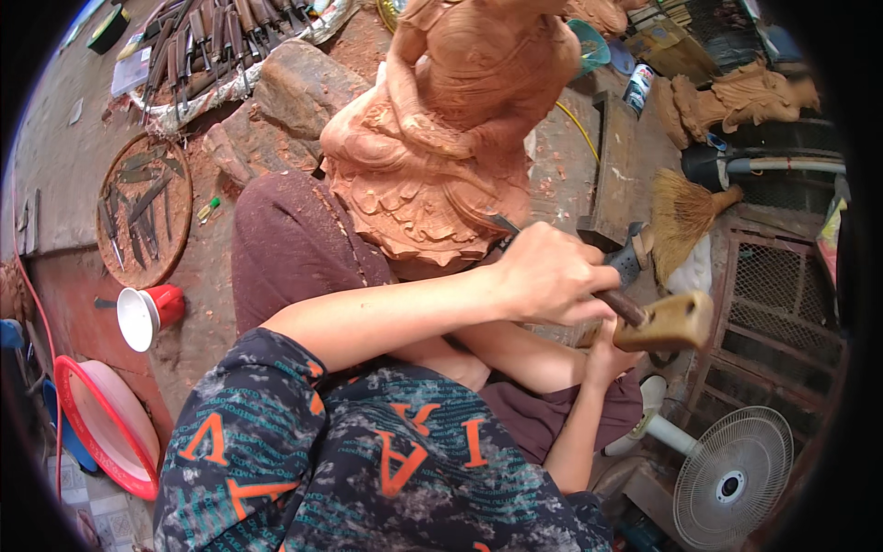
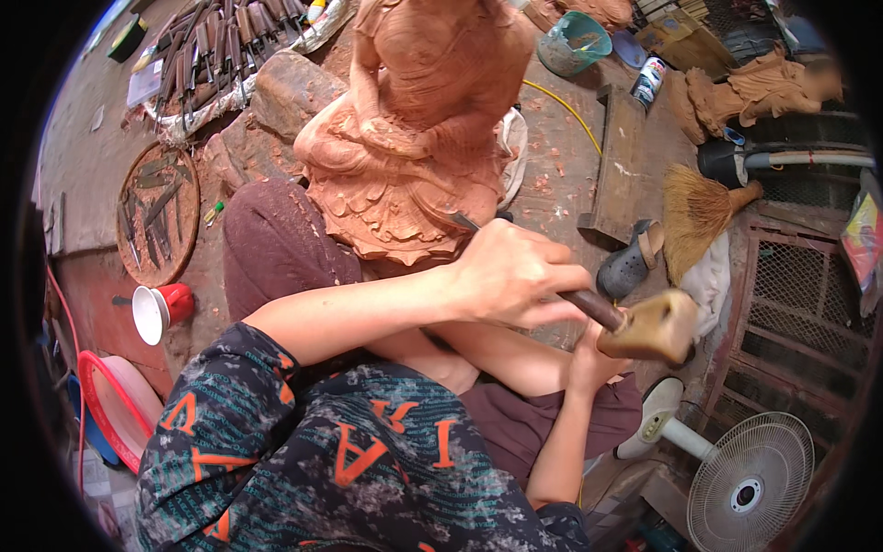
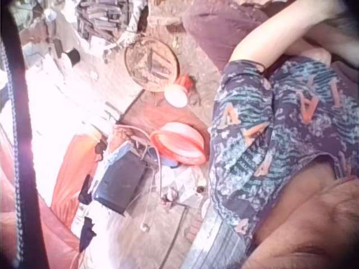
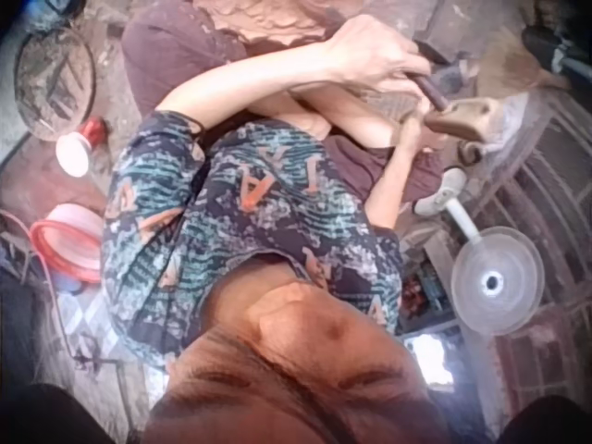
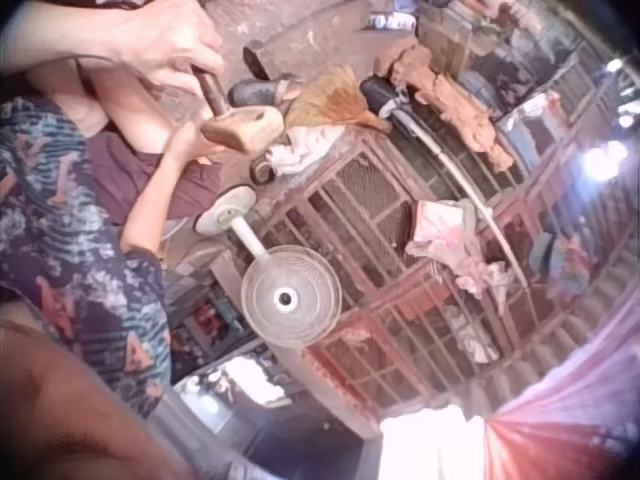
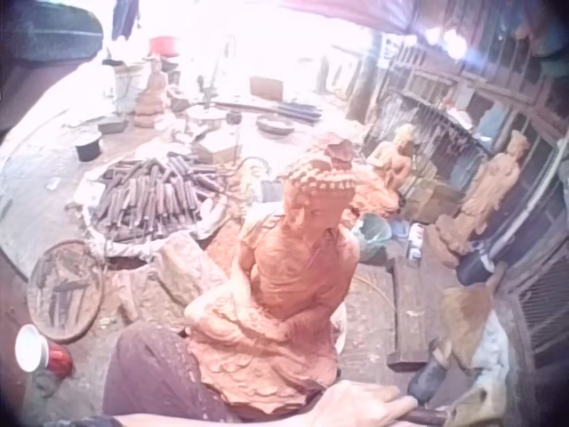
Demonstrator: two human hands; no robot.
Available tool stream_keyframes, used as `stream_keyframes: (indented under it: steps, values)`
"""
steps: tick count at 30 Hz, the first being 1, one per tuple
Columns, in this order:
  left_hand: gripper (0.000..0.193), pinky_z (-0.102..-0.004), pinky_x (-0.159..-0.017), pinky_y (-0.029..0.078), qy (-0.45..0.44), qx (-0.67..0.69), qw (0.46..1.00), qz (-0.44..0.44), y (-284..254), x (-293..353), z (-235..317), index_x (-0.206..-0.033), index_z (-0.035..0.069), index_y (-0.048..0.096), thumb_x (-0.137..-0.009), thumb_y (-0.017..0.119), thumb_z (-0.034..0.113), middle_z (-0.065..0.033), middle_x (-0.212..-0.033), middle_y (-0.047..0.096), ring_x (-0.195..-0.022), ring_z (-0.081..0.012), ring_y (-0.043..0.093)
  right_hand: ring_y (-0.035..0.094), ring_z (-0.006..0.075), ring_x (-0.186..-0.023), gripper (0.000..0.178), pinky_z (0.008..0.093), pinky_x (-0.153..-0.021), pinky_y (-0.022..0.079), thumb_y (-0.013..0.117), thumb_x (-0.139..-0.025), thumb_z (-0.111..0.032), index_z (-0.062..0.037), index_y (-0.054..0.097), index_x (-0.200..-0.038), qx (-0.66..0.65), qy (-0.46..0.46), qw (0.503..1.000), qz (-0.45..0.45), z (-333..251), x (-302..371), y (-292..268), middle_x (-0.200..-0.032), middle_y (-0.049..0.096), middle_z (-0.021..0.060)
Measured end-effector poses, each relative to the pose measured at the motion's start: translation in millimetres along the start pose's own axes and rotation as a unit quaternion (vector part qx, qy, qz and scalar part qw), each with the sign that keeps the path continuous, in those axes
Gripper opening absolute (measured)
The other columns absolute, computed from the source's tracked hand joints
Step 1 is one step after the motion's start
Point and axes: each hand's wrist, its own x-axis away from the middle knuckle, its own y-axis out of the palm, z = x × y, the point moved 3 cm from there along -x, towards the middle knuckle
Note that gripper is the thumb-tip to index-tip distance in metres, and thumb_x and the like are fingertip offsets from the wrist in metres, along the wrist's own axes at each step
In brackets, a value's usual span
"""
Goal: The person is carving a wooden statue of a seated figure using a chisel and a wooden mallet. They repeatedly strike the chisel to shape the folds of the figure's clothing and occasionally switch to different chisels from a nearby collection.
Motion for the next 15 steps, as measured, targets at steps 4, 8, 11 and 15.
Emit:
stream_keyframes:
  steps: [4, 8, 11, 15]
  values:
    - [0.027, -0.0386, -0.046, 0.046, 0.012, -0.013, 0.999, -0.041, 7.9, 4.2, 9.0, -0.077, 0.013, 0.059, -0.077, 0.067, 0.04, -0.0045, -0.062, 0.053, -0.056, -0.026, 0.061, 0.056, 0.0164, -0.085, 0.023, 0.0328, -0.081, 0.046, 0.065, -0.081, -0.008, 0.0009, 0.053, -0.099, -0.081, -0.02, 0.996, -0.042, 3.8, -0.1, 1.8, -0.094, 0.056, 0.0075]
    - [0.027, -0.0373, -0.046, 0.046, 0.053, 0.032, 0.998, -0.017, 9.0, 5.9, 6.3, -0.08, 0.014, 0.061, -0.075, 0.068, 0.04, -0.0039, -0.062, 0.053, -0.057, -0.0245, 0.061, 0.056, 0.0163, -0.086, 0.029, 0.0307, -0.083, 0.047, 0.062, -0.078, -0.005, -0.0011, 0.05, -0.104, -0.184, 0.022, 0.982, -0.017, 1.2, -1.8, 1.7, -0.095, 0.055, 0.0063]
    - [0.028, -0.0364, -0.046, 0.045, 0.037, 0.02, 0.999, 0.01, 4.7, 5.6, 1.1, -0.081, 0.015, 0.061, -0.074, 0.069, 0.041, -0.003, -0.062, 0.052, -0.057, -0.0232, 0.06, 0.054, 0.0158, -0.082, 0.026, 0.03, -0.08, 0.047, 0.06, -0.08, -0.001, -0.002, 0.048, -0.103, -0.234, 0.01, 0.972, 0.017, -7.3, -0.4, 4.8, -0.091, 0.053, 0.0073]
    - [0.03, -0.0369, -0.044, 0.043, 0.053, 0.036, 0.998, 0.023, -2.7, 7.7, 1.1, -0.079, 0.014, 0.06, -0.074, 0.069, 0.042, -0.0025, -0.062, 0.05, -0.055, -0.0226, 0.058, 0.052, 0.0172, -0.08, 0.022, 0.0316, -0.077, 0.047, 0.058, -0.082, 0.002, -0.0024, 0.045, -0.1, -0.141, -0.031, 0.989, 0.031, -15.4, 4.8, 8.8, -0.087, 0.05, 0.0088]
